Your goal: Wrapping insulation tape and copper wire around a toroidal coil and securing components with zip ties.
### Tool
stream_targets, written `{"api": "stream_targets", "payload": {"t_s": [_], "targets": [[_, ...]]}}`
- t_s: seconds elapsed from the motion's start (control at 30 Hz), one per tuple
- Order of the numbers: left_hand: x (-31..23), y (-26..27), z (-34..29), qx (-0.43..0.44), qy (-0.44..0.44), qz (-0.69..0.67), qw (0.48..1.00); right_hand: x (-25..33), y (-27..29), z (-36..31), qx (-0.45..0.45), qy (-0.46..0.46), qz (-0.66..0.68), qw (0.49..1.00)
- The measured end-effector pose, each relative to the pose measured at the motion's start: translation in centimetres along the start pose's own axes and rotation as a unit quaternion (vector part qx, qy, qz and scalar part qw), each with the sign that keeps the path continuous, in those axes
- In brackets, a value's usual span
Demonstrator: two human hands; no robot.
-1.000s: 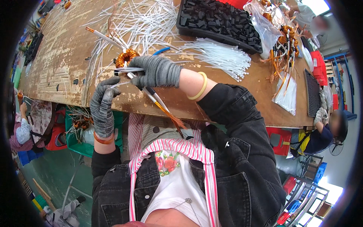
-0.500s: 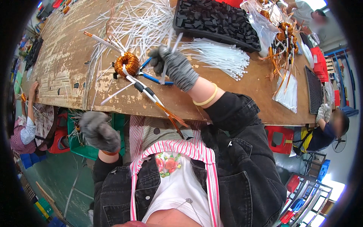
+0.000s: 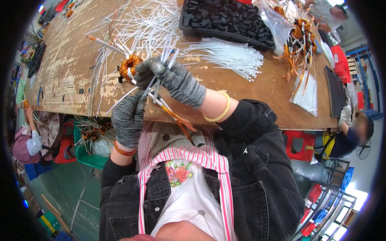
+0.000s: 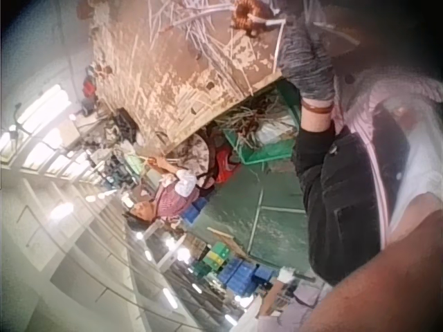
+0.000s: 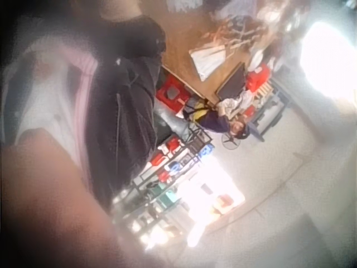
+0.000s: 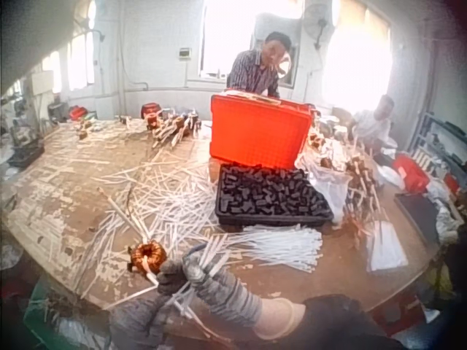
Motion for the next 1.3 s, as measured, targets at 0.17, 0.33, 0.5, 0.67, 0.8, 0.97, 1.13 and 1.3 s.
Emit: {"api": "stream_targets", "payload": {"t_s": [0.17, 0.33, 0.5, 0.67, 0.8, 0.97, 1.13, 1.3], "targets": [[0.0, 0.7, -0.1, -0.035, -0.006, -0.033, 0.999, 1.5, -0.2, 0.2, 0.019, 0.033, -0.258, 0.965], [1.5, 0.5, -0.3, -0.02, 0.07, -0.109, 0.991, 1.3, 0.0, -0.1, 0.018, 0.019, -0.315, 0.949], [1.8, -0.1, -0.6, 0.001, 0.06, -0.088, 0.994, 1.9, 0.7, 0.0, -0.003, 0.068, -0.374, 0.925], [4.8, -0.7, -2.7, -0.053, 0.235, -0.272, 0.932, 0.2, 2.2, -0.1, -0.043, -0.058, -0.299, 0.952], [7.5, -2.0, -5.3, -0.022, 0.269, -0.219, 0.938, -2.2, 6.9, 0.0, -0.114, -0.205, -0.425, 0.874], [7.9, -3.3, -4.4, 0.007, 0.25, -0.101, 0.963, -6.7, 5.1, -1.1, -0.097, -0.195, -0.251, 0.943], [8.0, -2.5, -4.6, -0.051, 0.234, -0.161, 0.958, -6.8, 4.2, -1.3, -0.054, -0.204, -0.171, 0.962], [8.2, -2.2, -4.8, -0.078, 0.226, -0.205, 0.949, -5.3, 3.3, -1.2, 0.002, -0.151, -0.252, 0.956]]}}
Point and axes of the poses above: each hand's wrist, its own z-axis towards the middle knuckle, its own y-axis out of the back of the hand, x = y × z, the point moved 10 cm from there along z, towards the middle knuckle, and after that the axes turned 9 degrees about -z, right-handed, at the moved point
